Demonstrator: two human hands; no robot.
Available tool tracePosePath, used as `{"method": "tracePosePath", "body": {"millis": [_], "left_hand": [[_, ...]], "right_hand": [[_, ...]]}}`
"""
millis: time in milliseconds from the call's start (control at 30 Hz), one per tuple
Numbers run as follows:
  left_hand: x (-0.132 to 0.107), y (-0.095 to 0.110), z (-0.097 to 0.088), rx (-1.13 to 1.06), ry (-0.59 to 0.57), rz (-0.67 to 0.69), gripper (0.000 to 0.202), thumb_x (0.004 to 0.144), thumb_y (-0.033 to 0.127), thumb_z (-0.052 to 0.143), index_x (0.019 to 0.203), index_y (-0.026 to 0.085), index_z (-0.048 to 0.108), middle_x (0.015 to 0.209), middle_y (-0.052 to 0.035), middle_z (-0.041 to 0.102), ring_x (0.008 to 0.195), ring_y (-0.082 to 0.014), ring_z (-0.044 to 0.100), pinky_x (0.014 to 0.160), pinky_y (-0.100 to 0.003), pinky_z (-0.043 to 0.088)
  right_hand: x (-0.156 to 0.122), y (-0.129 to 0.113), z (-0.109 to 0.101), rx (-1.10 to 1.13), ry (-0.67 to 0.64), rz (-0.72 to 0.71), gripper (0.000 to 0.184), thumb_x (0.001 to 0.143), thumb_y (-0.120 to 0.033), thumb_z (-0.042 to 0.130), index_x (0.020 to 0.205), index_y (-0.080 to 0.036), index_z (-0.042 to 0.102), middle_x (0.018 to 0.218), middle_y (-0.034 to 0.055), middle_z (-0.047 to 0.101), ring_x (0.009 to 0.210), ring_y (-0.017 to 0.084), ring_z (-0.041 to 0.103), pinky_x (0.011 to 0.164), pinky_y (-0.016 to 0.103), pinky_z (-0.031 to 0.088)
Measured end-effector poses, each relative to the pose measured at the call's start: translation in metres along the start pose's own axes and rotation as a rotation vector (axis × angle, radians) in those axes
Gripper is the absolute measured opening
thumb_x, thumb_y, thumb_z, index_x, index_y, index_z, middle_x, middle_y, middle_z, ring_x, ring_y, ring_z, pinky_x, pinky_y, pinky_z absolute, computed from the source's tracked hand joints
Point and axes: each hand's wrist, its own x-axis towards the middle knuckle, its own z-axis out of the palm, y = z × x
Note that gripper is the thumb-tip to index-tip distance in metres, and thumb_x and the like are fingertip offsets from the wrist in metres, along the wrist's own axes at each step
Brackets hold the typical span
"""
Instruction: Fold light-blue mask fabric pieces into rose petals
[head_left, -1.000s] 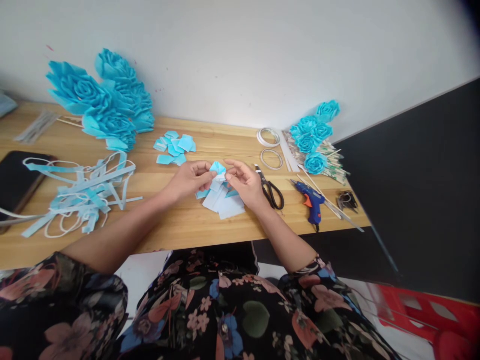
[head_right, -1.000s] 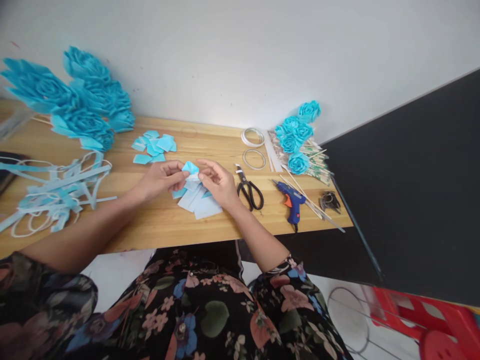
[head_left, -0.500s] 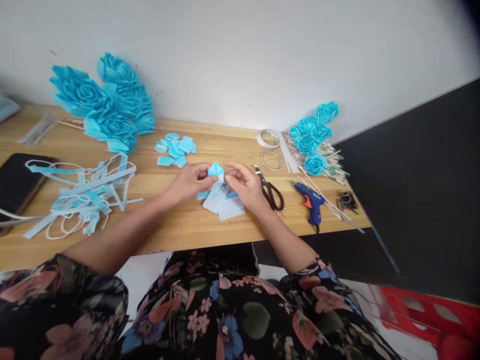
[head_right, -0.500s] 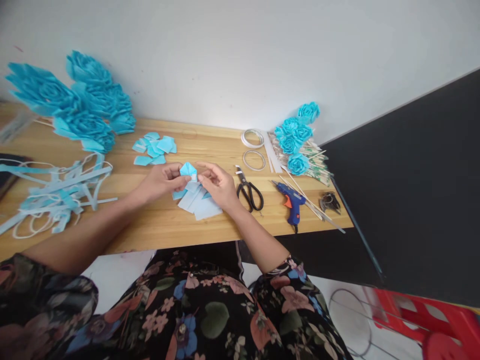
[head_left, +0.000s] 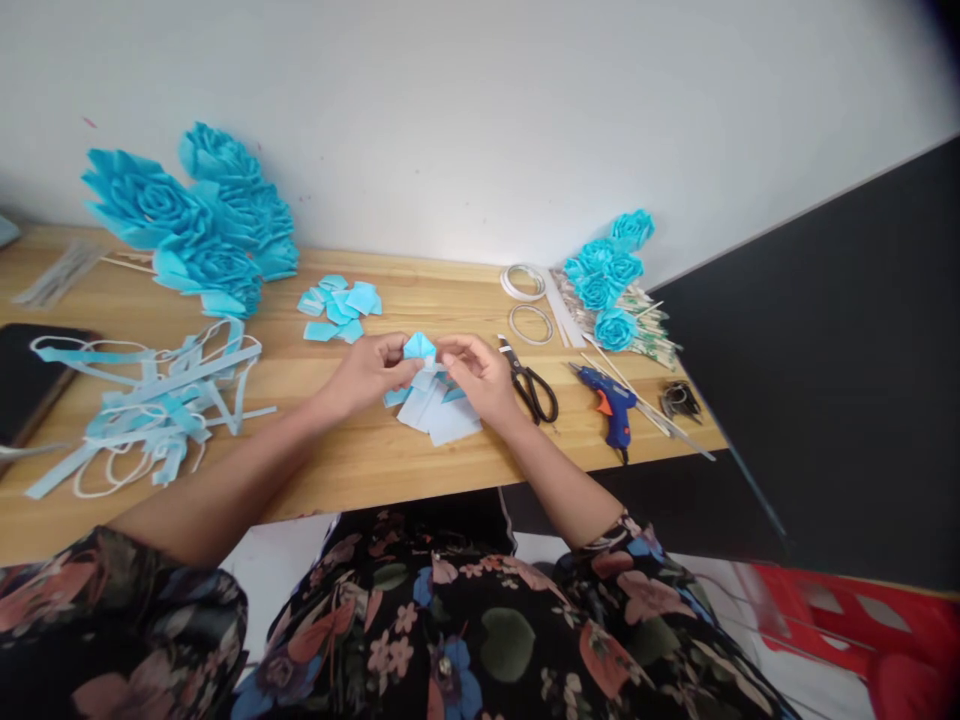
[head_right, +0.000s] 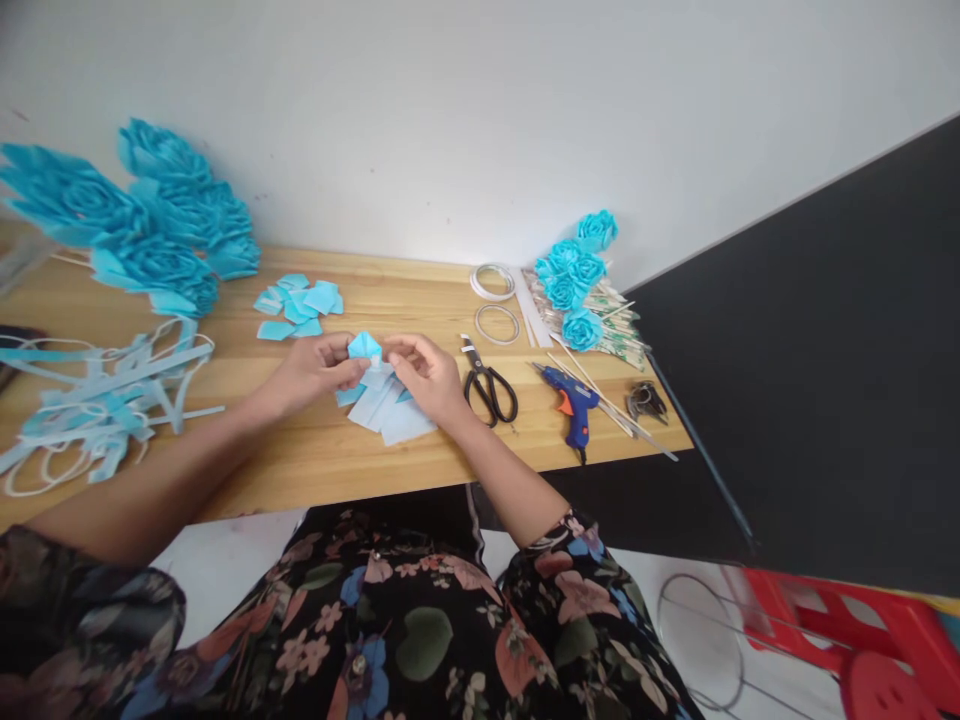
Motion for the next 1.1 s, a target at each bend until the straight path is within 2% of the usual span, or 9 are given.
{"method": "tracePosePath", "body": {"millis": [133,233,333,500,600,833,1100], "left_hand": [[0.0002,0.0006,0.0006,0.006,0.007,0.002,0.019,0.074,0.033,0.064,0.071,0.017,0.053,0.054,0.0032,0.053,0.048,-0.0076,0.048,0.047,-0.019,0.038],[-0.0002,0.0005,0.0003,0.014,0.002,0.011,0.018,0.074,0.032,0.062,0.071,0.017,0.053,0.053,0.0037,0.052,0.048,-0.0073,0.046,0.047,-0.019,0.036],[-0.0008,-0.0002,0.0005,0.032,-0.011,0.02,0.016,0.075,0.032,0.061,0.072,0.017,0.054,0.055,0.0041,0.05,0.049,-0.0072,0.044,0.047,-0.019,0.035],[-0.0023,0.0015,0.0011,0.064,-0.018,0.02,0.02,0.076,0.034,0.06,0.07,0.017,0.053,0.056,0.0048,0.047,0.049,-0.0071,0.042,0.047,-0.019,0.033],[-0.0029,0.0044,0.0005,0.065,-0.024,0.016,0.023,0.077,0.036,0.061,0.067,0.017,0.053,0.055,0.0035,0.05,0.05,-0.0078,0.045,0.047,-0.019,0.035],[-0.0017,0.0051,-0.0029,0.023,-0.02,-0.035,0.043,0.089,0.048,0.051,0.06,0.017,0.055,0.053,-0.0007,0.056,0.046,-0.0077,0.047,0.047,-0.019,0.038],[-0.0018,0.0044,-0.0024,-0.009,0.002,-0.035,0.043,0.089,0.048,0.051,0.061,0.016,0.056,0.055,-0.0011,0.057,0.047,-0.0077,0.048,0.046,-0.019,0.038]], "right_hand": [[-0.0023,-0.0021,0.0002,-0.169,0.056,-0.179,0.011,0.089,-0.032,0.06,0.09,-0.023,0.066,0.091,0.0032,0.07,0.078,0.015,0.063,0.071,0.032,0.053],[-0.002,-0.0018,0.0008,-0.257,0.062,-0.318,0.008,0.089,-0.029,0.06,0.092,-0.025,0.066,0.092,0.004,0.07,0.083,0.017,0.062,0.073,0.034,0.053],[-0.0009,-0.0027,0.0012,-0.301,0.059,-0.376,0.007,0.089,-0.027,0.062,0.093,-0.025,0.067,0.094,0.0045,0.07,0.081,0.018,0.061,0.071,0.034,0.052],[-0.001,-0.0019,0.0024,-0.317,0.038,-0.327,0.009,0.089,-0.031,0.063,0.094,-0.025,0.068,0.093,0.0046,0.071,0.08,0.018,0.062,0.071,0.035,0.053],[-0.0023,0.0006,0.0032,-0.287,0.032,-0.276,0.011,0.088,-0.032,0.063,0.095,-0.025,0.068,0.091,0.003,0.071,0.078,0.016,0.063,0.071,0.033,0.053],[-0.0037,-0.0013,0.0035,-0.232,0.071,-0.201,0.013,0.087,-0.032,0.063,0.098,-0.025,0.067,0.086,0.0014,0.07,0.076,0.015,0.063,0.073,0.031,0.054],[-0.0024,-0.0021,0.0029,-0.157,0.1,-0.154,0.023,0.085,-0.032,0.064,0.107,-0.024,0.063,0.086,0.0009,0.068,0.075,0.015,0.063,0.072,0.031,0.055]]}}
